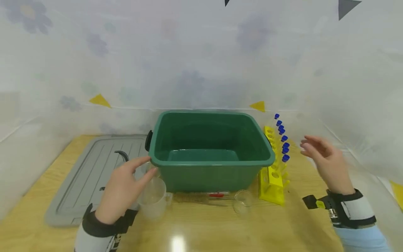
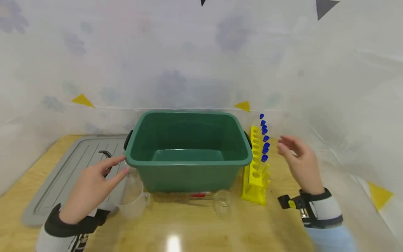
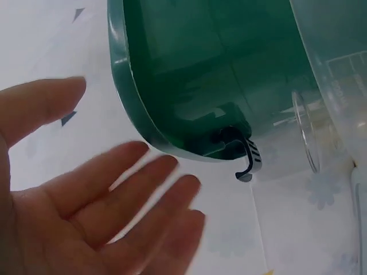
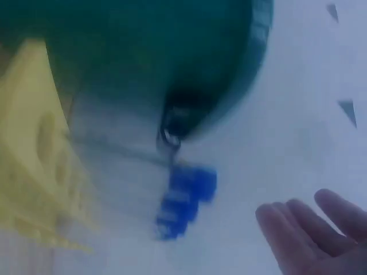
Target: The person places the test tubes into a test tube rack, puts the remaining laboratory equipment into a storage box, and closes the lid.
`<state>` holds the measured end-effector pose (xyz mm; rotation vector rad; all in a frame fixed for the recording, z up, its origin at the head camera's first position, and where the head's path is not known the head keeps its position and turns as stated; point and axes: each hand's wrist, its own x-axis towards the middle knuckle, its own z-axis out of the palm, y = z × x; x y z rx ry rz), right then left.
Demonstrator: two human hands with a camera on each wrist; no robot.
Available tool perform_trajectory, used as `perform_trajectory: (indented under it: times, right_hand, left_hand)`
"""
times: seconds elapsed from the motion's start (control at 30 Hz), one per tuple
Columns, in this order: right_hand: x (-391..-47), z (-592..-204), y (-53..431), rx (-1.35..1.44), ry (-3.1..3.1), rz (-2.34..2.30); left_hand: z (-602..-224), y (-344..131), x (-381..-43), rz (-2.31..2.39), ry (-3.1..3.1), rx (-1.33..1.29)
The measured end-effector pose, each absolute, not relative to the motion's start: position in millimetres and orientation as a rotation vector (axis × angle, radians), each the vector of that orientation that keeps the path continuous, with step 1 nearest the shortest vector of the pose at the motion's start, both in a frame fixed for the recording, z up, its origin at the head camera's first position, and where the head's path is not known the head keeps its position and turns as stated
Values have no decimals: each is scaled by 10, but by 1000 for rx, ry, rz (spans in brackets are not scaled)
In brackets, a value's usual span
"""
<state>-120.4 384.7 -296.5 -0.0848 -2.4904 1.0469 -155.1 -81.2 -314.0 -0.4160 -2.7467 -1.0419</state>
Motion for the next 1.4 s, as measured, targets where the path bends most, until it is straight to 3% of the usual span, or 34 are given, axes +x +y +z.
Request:
perform_trajectory:
  times: [0.2,0.47,1.4]
  right_hand:
    - [-1599,-3101,3350,64,-2878,1016]
    - [-1729,-3281,3482,-31,-2841,967]
    - [-1644,-3232,3647,-69,-2921,893]
  left_hand:
    - [-3104,-715,-1994,-972,-2875,-468]
    - [-3209,-335,-2336,-1007,-2859,-510]
    - [-3224,-282,-2233,-1075,-2824,-551]
